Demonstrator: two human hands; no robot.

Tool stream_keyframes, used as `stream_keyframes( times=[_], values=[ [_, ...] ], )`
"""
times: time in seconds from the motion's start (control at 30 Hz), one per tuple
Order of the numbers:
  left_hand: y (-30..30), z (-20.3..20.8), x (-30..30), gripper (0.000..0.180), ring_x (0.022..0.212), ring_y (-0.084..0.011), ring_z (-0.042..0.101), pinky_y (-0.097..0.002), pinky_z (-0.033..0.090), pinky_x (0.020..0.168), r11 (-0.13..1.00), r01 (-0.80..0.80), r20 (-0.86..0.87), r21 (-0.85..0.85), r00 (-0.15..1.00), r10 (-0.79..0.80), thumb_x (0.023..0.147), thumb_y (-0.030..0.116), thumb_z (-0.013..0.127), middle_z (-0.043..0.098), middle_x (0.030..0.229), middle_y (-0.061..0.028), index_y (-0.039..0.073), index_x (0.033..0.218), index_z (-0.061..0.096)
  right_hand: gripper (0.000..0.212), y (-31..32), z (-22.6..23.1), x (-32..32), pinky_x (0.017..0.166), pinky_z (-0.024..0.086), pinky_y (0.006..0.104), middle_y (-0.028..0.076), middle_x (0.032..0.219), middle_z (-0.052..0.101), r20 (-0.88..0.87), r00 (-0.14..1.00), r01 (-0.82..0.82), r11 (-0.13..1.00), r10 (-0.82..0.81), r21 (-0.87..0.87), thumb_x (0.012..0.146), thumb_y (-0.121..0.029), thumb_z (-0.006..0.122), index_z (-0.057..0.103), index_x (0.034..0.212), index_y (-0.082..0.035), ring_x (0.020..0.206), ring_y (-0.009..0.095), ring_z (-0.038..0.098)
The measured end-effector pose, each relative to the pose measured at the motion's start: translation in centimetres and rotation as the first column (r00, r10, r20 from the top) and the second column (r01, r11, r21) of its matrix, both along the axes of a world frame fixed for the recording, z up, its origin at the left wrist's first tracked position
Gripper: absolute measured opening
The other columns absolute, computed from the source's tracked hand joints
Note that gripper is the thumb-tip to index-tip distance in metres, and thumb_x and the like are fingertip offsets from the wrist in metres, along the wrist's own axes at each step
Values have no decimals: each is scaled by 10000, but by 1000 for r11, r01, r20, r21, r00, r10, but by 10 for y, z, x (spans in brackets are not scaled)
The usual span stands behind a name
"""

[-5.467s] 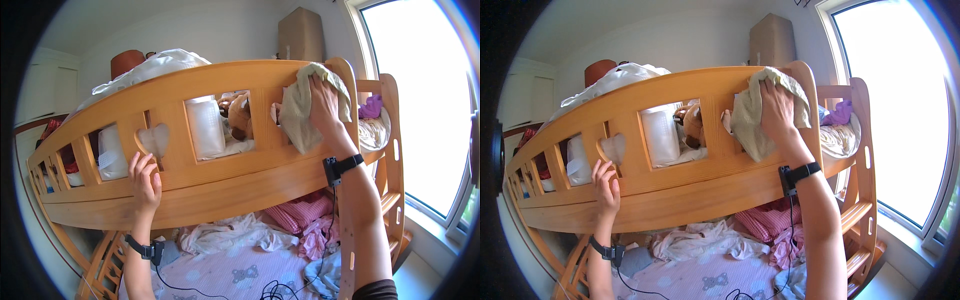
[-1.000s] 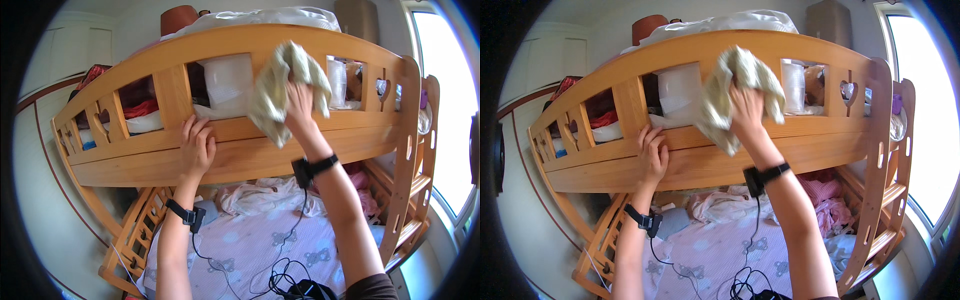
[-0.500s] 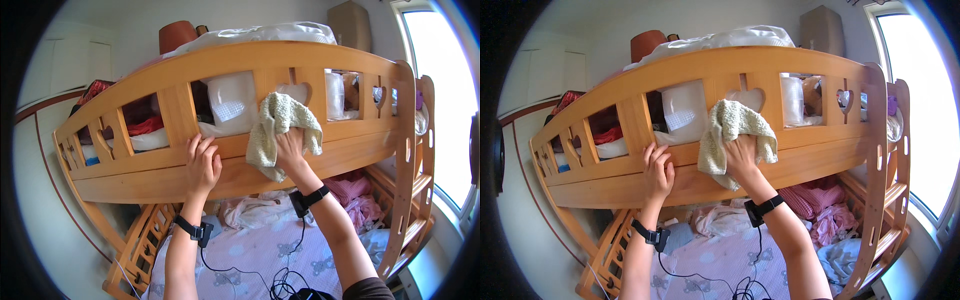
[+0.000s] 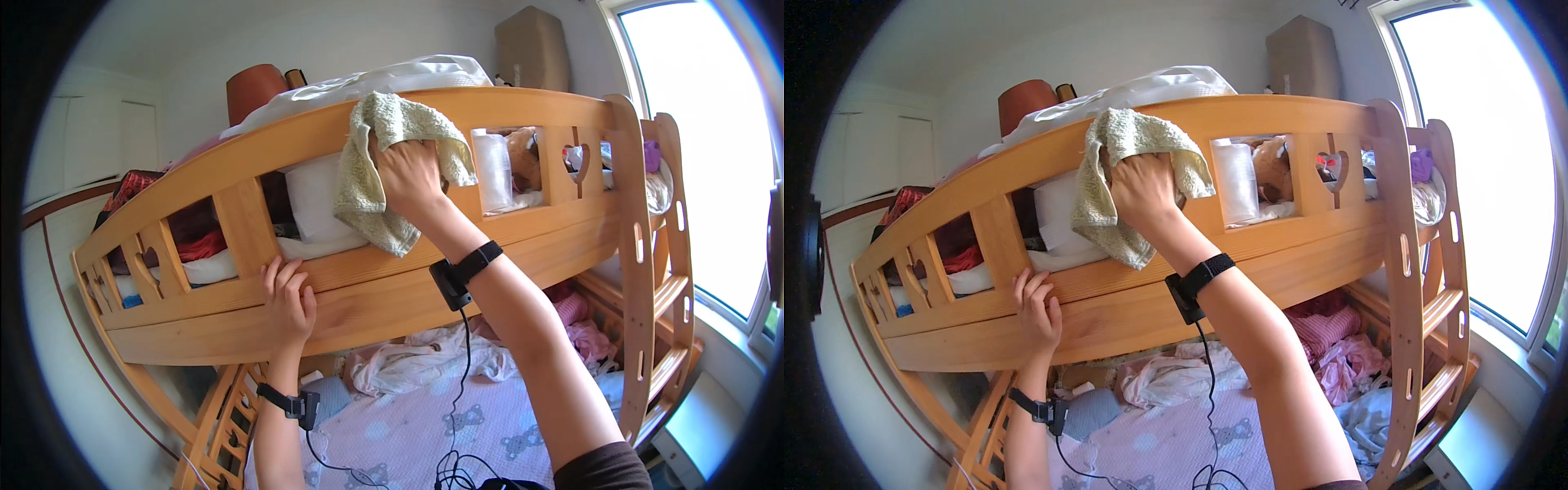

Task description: The person wipes a small white tabletop and the wooden frame of a bunk bed with a cloth.

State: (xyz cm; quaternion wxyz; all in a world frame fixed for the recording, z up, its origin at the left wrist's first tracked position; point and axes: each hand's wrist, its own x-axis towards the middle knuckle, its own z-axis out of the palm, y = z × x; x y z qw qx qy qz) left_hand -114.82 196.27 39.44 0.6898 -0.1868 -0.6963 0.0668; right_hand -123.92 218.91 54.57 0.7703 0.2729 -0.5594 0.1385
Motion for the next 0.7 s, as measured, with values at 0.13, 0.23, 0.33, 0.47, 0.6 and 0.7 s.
stream_keyframes(
  times=[0.13,0.23,0.33,0.47,0.6,0.7],
  values=[
    [-1,-1,-1,219,1192,-366,419,-554,266,1039,999,-31,-5,-6,1000,31,821,46,520,535,1182,-120,61,1034,474,384,29,0,-10,1005,248,486,154,1054,611,143,989,-41,999,37,25,866,-262,413,559,1131,-26,1030,315,540],
    [-5,-1,0,201,1193,-365,417,-543,257,1048,999,-52,-20,-7,998,52,828,56,508,537,1183,-122,57,1027,478,291,68,3,-19,728,471,435,176,854,617,528,848,-7,996,-44,93,826,-171,425,612,992,-23,804,318,598],
    [-4,-3,-5,155,1196,-366,406,-530,247,1043,998,-59,-20,-2,998,59,905,140,436,541,1176,-126,51,1024,480,247,117,2,-37,671,478,431,183,837,621,468,881,51,997,-68,50,796,-128,463,638,917,-1,754,330,605],
    [-7,-4,-6,175,1196,-372,403,-543,238,1047,994,-106,-25,-7,994,106,897,140,441,534,1183,-131,48,1043,473,602,190,-2,-62,901,312,537,160,1154,563,268,962,60,998,-51,-25,786,-290,567,391,1332,-110,1058,325,543],
    [-6,-5,-3,195,1195,-395,395,-565,234,1045,990,-142,-24,-12,990,141,878,118,448,525,1184,-149,39,1056,460,662,264,0,-104,927,350,508,169,1218,519,387,912,170,984,-137,-54,715,-156,665,393,1312,-71,1121,331,505],
    [-5,-6,-3,196,1201,-395,389,-568,229,1048,987,-158,-34,-7,987,157,871,106,445,522,1185,-150,40,1055,457,466,311,8,-100,839,460,451,191,1129,574,517,856,89,981,14,-172,804,-266,599,497,1211,-65,1020,321,580]
  ],
)
